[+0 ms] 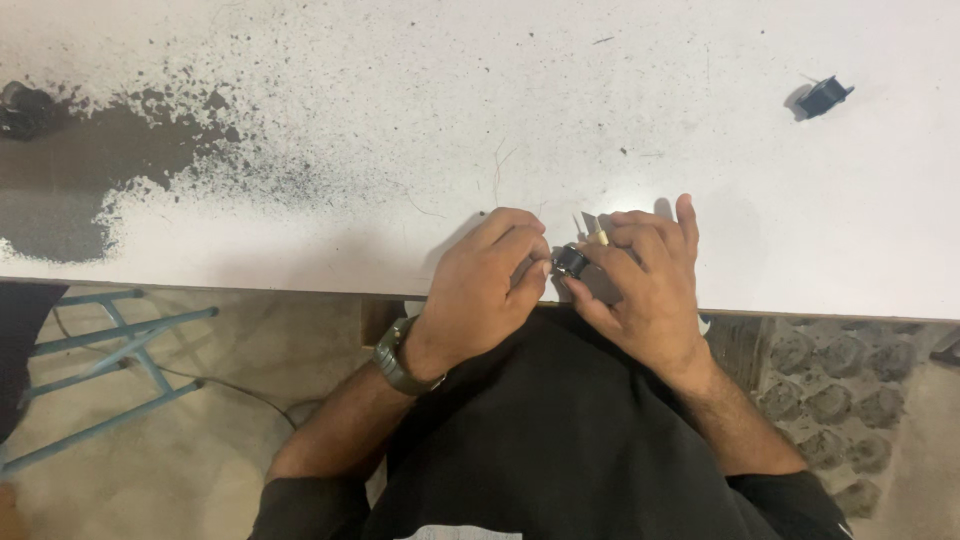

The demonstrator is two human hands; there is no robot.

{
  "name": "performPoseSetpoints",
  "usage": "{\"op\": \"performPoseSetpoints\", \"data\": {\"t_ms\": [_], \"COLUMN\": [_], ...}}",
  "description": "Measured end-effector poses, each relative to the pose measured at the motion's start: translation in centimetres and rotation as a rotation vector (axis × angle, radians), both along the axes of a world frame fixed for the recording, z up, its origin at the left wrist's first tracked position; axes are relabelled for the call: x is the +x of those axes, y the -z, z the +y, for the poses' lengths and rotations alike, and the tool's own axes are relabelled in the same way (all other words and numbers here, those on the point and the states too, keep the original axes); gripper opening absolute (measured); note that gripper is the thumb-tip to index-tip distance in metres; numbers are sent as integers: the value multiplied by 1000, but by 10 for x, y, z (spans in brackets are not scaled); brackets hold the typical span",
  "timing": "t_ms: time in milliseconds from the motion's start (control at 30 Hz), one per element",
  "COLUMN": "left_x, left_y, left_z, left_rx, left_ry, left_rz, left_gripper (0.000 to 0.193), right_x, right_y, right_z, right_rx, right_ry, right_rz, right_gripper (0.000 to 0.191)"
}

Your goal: The person sits at a white workbench assembling small black plastic clamp-like components. They pick up a plastic body, insert a small metal fitting into it by hand, press the parts together, and place the finished assembly on the table, repeating this with successive parts.

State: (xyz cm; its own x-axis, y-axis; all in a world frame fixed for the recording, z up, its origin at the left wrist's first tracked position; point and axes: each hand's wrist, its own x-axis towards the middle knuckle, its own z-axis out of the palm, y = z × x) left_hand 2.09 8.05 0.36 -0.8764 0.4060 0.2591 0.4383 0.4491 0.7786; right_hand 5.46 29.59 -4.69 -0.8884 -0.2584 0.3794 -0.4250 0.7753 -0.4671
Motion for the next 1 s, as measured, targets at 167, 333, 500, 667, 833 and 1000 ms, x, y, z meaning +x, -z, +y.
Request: {"op": "performPoseSetpoints", "data": {"t_ms": [167,333,500,667,833,1000], "left_x": [0,0,3,7,8,9], "left_y": [3,10,17,23,26,28], "left_z": [0,1,4,13,12,13], "left_rx": [-47,36,90,141,133,148], "left_ry": [7,29,23,23,29,49], "left_rz": [-176,-134,-214,-215,-175,-220], "left_gripper": [7,9,10,10,8,8], "right_x": [0,5,17,26,27,26], "right_y": [-4,1,16,29,33,36], "right_z": [-1,3,2,-7,-5,-2], "right_rx": [8,-129,-316,-364,-360,-344], "right_ry": [0,5,-32,-82,-88,-103], "right_rz": [0,142,213,214,225,214], "right_gripper": [41,30,27,30,32,33]}}
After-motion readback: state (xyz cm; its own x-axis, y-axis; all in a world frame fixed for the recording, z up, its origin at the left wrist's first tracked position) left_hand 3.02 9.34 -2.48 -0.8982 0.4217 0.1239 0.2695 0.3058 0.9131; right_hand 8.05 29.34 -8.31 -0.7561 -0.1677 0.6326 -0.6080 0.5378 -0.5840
